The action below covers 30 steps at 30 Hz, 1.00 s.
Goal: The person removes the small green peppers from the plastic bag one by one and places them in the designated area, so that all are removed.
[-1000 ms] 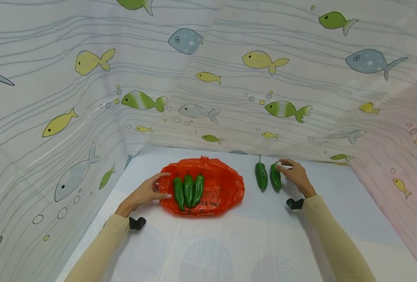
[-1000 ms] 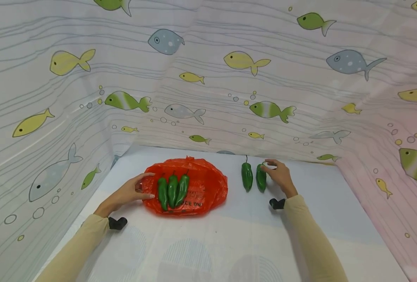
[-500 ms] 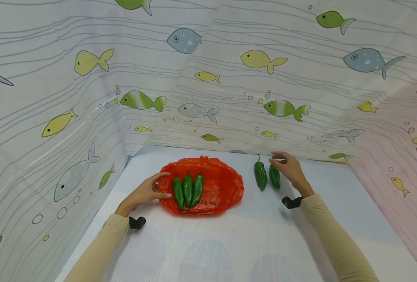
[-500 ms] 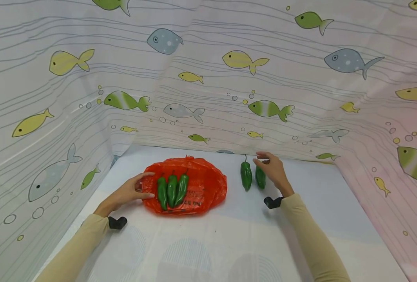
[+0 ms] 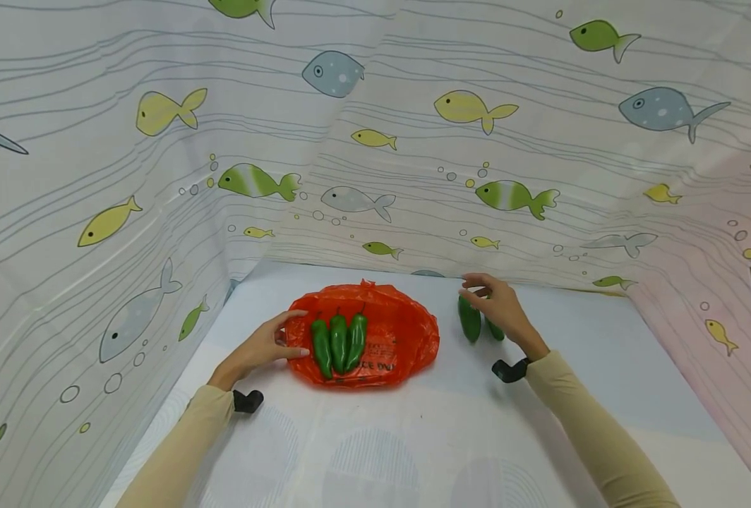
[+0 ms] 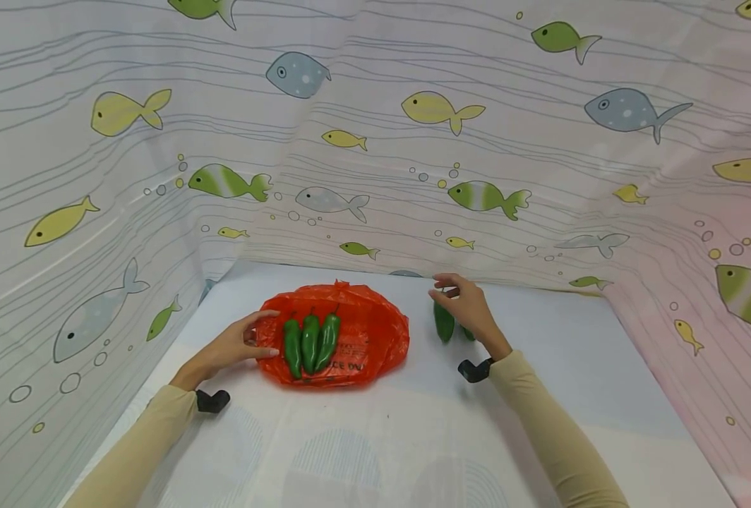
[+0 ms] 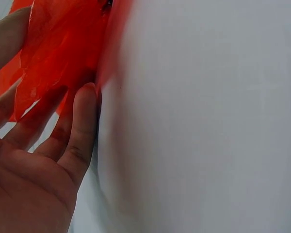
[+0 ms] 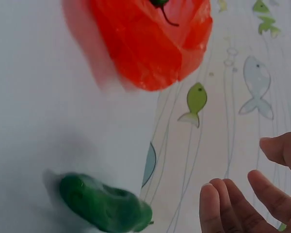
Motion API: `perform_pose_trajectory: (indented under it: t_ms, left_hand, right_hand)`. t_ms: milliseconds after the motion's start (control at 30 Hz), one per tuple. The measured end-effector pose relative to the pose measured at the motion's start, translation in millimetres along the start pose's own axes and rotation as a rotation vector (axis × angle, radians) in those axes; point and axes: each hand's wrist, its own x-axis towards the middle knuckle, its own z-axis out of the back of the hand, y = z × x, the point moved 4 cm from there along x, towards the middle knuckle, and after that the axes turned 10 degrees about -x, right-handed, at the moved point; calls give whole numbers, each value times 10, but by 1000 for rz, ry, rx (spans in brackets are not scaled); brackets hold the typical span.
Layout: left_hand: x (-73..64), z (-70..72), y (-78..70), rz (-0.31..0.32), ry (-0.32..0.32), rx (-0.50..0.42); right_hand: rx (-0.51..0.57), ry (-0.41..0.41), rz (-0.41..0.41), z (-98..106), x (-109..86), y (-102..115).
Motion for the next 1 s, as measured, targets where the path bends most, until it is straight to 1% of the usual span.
perform_pose_trajectory:
  t_ms: [200,400,533,700,1000]
  left_hand:
    - [12,1,-4,4,-6,8]
    - [19,-2,7,9,-8,5]
    - [16,-2,31,13,-5,-2]
    - [23,-4,43,6,-1,-3]
    - [34,6,37,-7,2,9]
  right_hand:
    - [-7,19,41,-98,-22,182]
    - [31,37,77,-215,-44,320]
    - [34,51,106,-310,-46,381]
    - [28,75,116,-425,-46,454]
    - [59,122,153,-633,-44,590]
